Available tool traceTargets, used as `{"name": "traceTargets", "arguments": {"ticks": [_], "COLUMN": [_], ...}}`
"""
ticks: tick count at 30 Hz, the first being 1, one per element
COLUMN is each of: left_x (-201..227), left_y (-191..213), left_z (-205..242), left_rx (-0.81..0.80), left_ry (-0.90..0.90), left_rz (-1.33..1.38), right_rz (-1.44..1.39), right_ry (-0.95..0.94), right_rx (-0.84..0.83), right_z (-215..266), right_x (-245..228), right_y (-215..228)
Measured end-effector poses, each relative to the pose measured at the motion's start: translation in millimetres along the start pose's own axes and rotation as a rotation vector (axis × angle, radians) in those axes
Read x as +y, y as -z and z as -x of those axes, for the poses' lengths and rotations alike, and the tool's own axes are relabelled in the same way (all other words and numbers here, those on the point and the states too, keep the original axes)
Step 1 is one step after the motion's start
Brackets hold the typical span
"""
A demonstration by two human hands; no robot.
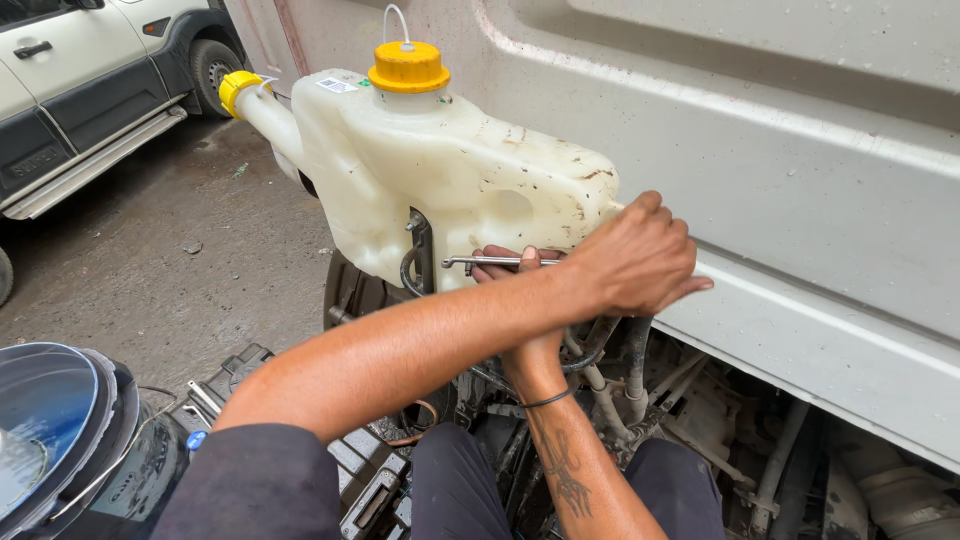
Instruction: The person secures several hoses and a white plastic tank near an engine using a wrench and a screwdriver.
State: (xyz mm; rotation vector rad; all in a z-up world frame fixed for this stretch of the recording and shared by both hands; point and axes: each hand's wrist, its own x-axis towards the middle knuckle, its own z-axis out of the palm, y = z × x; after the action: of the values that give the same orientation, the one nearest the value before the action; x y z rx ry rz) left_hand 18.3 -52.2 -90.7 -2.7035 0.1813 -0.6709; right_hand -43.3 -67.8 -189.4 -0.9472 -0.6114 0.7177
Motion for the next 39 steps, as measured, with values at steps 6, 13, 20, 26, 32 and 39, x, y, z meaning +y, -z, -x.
{"name": "traceTargets", "arguments": {"ticks": [6,13,20,26,32,39], "left_x": [8,-7,-21,-26,-27,-28], "left_y": [-22,-6,1,23,33,37], "left_z": [1,-31,-32,-26,-26,-25], "left_rx": [0.336,-0.175,-0.219,-0.309,-0.345,-0.319], "left_ry": [-0.098,-0.335,-0.412,-0.563,-0.586,-0.503], "left_rz": [-0.191,-0.085,-0.194,-0.139,-0.060,0.064], "right_rz": [0.081,0.446,0.525,0.378,-0.277,-1.036], "right_ry": [0.042,0.429,0.481,0.451,0.291,-0.068], "right_rx": [-0.015,0.120,0.238,0.170,-0.054,-0.606], "right_z": [-3,-5,-10,-13,19,78], "right_x": [6,39,66,63,14,-61], "right_y": [-7,-6,-1,2,-14,46]}}
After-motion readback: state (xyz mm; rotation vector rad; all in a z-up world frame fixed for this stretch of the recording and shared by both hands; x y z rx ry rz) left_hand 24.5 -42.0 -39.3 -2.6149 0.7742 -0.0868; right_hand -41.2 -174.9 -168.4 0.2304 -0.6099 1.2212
